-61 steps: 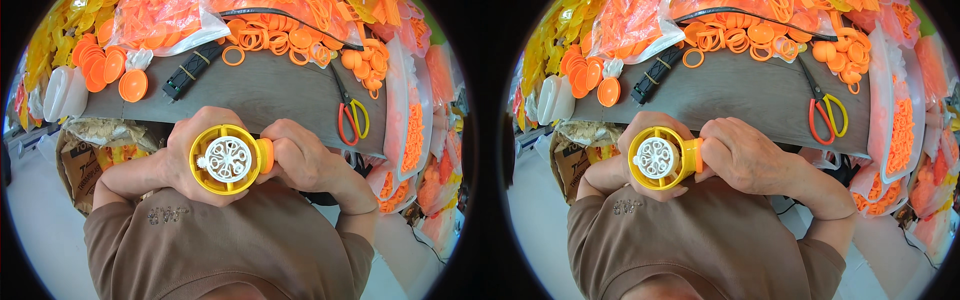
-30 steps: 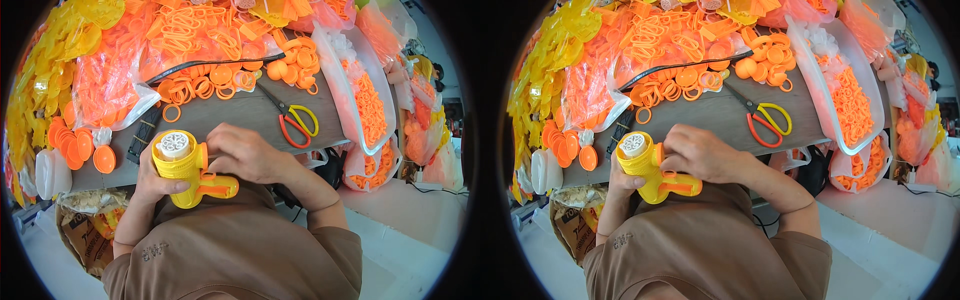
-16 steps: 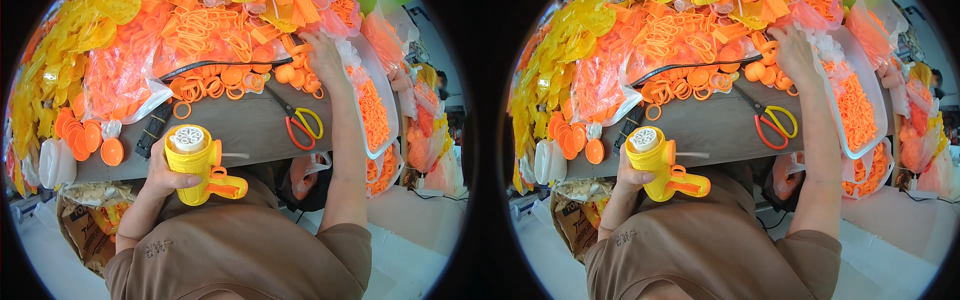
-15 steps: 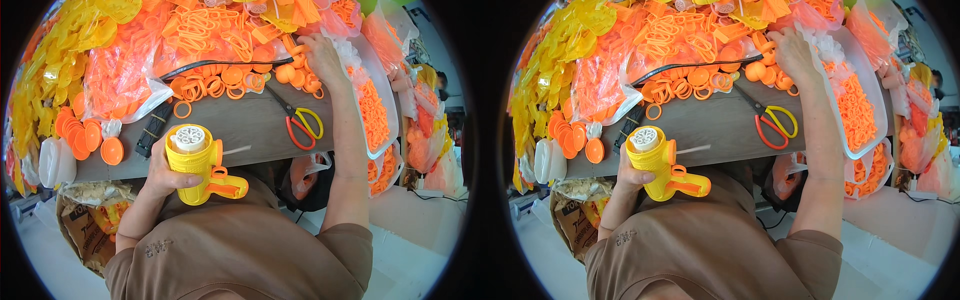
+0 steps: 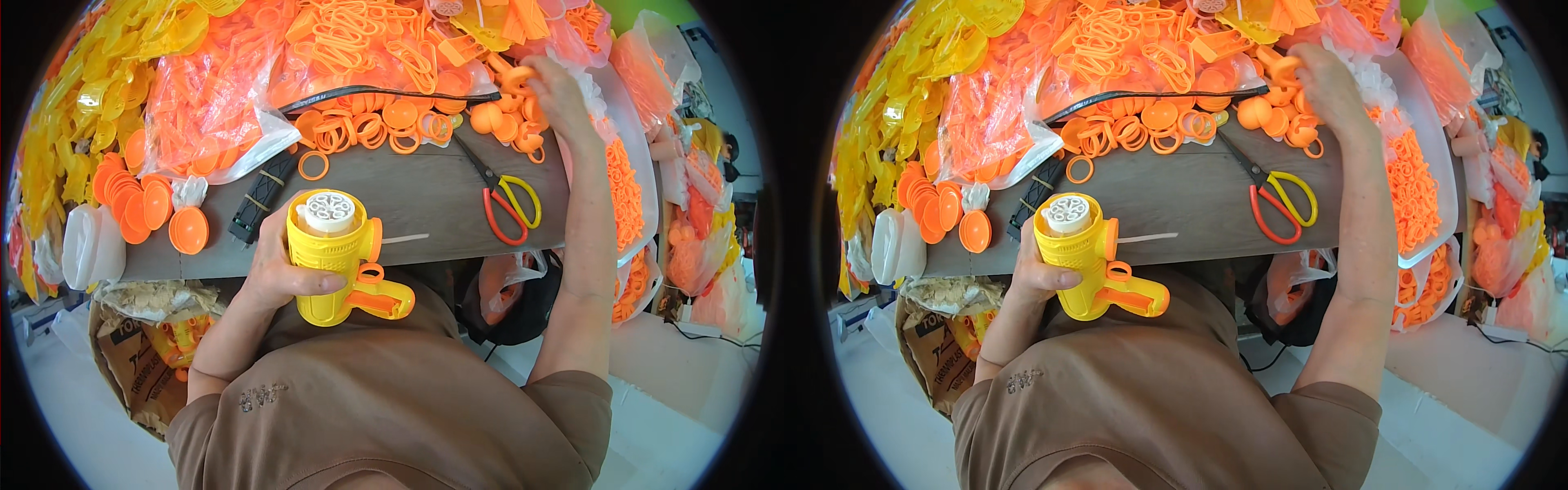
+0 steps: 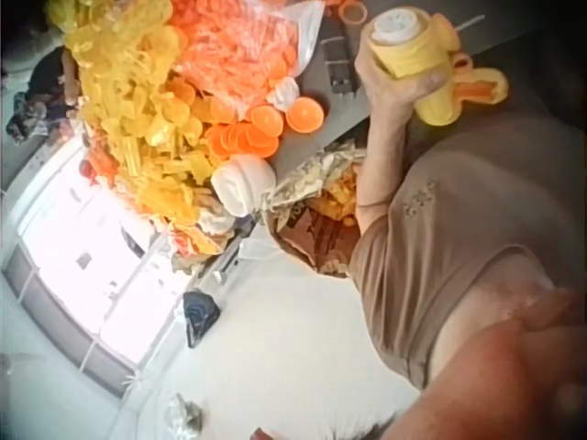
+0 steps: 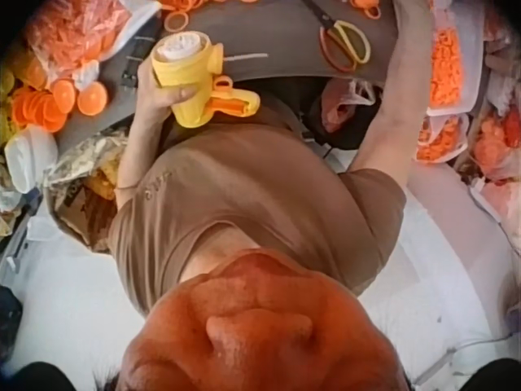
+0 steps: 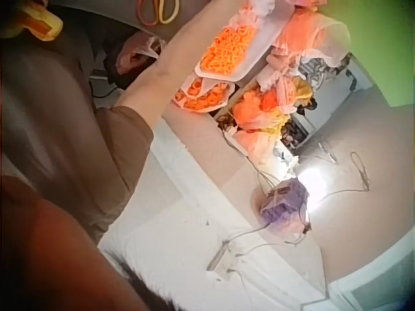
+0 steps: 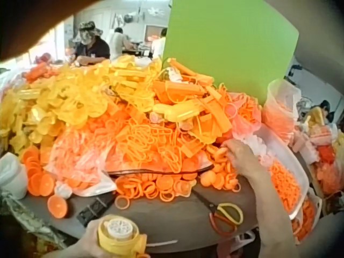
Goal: Assembling various components of a yellow plastic toy gun using a hot glue gun at a factory workbench.
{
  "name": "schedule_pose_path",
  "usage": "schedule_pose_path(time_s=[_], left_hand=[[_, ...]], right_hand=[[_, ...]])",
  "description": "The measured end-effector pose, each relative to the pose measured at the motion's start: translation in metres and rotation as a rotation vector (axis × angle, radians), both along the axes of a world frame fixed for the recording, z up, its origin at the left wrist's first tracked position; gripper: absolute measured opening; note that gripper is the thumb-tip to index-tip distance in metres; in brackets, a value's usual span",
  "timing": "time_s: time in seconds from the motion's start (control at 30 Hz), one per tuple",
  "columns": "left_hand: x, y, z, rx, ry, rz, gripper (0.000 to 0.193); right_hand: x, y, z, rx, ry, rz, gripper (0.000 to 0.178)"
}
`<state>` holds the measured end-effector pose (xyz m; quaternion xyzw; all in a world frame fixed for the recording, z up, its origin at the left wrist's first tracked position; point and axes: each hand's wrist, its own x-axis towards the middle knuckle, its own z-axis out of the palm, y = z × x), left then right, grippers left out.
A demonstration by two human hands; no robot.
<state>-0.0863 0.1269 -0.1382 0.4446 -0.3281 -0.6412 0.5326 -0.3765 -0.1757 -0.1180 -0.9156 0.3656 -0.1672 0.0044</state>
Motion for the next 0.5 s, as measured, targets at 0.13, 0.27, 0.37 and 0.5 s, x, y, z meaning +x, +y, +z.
schedule_pose_path(time_s=[0.13,0.27,0.37,0.5], left_hand=[[0.004,0.002,-0.003,0.022,0.016,0.021,0.075],[0.002,0.005,-0.003,0.026,0.022,0.018,0.075],[0.003,0.006,-0.004,0.036,0.022,0.004,0.077],[0.002,0.007,-0.003,0.009,0.014,0.020,0.082]], right_hand=[[0.004,0.010,0.031,0.364,-0.411,-0.103,0.025],[0.040,0.070,0.035,0.824,-0.687,-0.143,0.029],[0.061,0.132,0.012,1.084,-0.521,-0.163,0.029],[0.071,0.173,-0.021,0.754,-0.202,-0.085,0.028]])
